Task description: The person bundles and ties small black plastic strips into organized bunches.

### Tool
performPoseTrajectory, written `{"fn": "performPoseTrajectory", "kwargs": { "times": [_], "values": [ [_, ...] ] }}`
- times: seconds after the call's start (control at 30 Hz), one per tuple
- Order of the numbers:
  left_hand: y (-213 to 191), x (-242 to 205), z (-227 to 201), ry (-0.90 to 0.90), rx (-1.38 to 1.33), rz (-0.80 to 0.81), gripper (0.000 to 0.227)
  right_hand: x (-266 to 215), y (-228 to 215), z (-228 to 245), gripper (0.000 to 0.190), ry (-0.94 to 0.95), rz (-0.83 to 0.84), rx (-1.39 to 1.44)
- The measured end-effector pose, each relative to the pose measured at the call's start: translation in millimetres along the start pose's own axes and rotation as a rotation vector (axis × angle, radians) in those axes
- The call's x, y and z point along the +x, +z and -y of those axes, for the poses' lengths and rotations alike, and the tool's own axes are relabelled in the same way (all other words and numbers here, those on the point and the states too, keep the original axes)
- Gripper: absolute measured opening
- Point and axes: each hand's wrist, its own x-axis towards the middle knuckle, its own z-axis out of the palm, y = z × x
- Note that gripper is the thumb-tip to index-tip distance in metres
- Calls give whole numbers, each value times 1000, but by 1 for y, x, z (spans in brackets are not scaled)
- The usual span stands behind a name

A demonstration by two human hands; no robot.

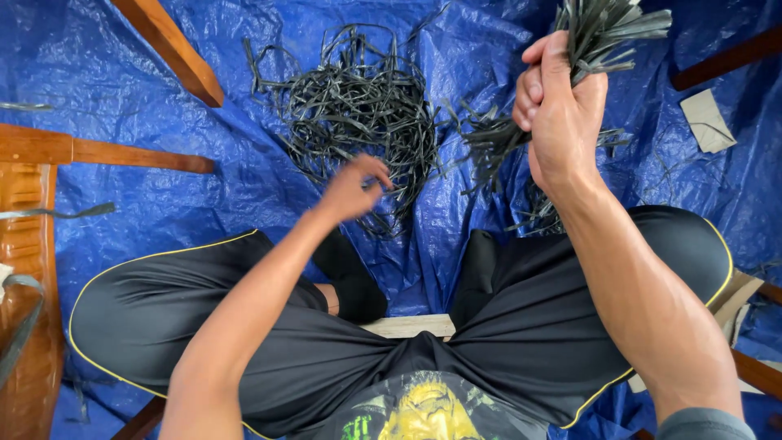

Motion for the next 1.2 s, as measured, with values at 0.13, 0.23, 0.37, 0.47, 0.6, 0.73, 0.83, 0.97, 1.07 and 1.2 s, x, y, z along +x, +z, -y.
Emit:
{"fn": "performPoseTrajectory", "kwargs": {
  "times": [0.13,0.23,0.37,0.47,0.6,0.73,0.83,0.97,1.07,1.2],
  "values": [
    [-27,16,74,-127,174,-261,15,-4,1,-4,29,5,31,-40],
    [-30,11,136,-182,353,-389,16,-8,2,-3,28,23,39,-100],
    [-14,-3,195,-344,393,-372,17,-8,-1,-6,28,38,44,-161],
    [-4,2,177,-262,215,-297,32,-7,2,-5,28,42,45,-194],
    [4,30,122,-292,2,-157,42,-5,2,-4,29,23,64,-220],
    [-18,76,40,-182,-222,-259,28,-4,5,-6,28,11,60,-216],
    [-46,102,-24,-195,-400,-243,17,-4,4,-9,27,68,23,-169],
    [-91,106,-102,-91,-509,-114,18,-5,2,-10,29,59,44,-202],
    [-115,91,-136,-74,-563,-6,19,-10,5,-5,30,78,43,-228],
    [-126,73,-162,-170,-761,1,23,-13,7,-6,30,112,42,-232]
  ]
}}
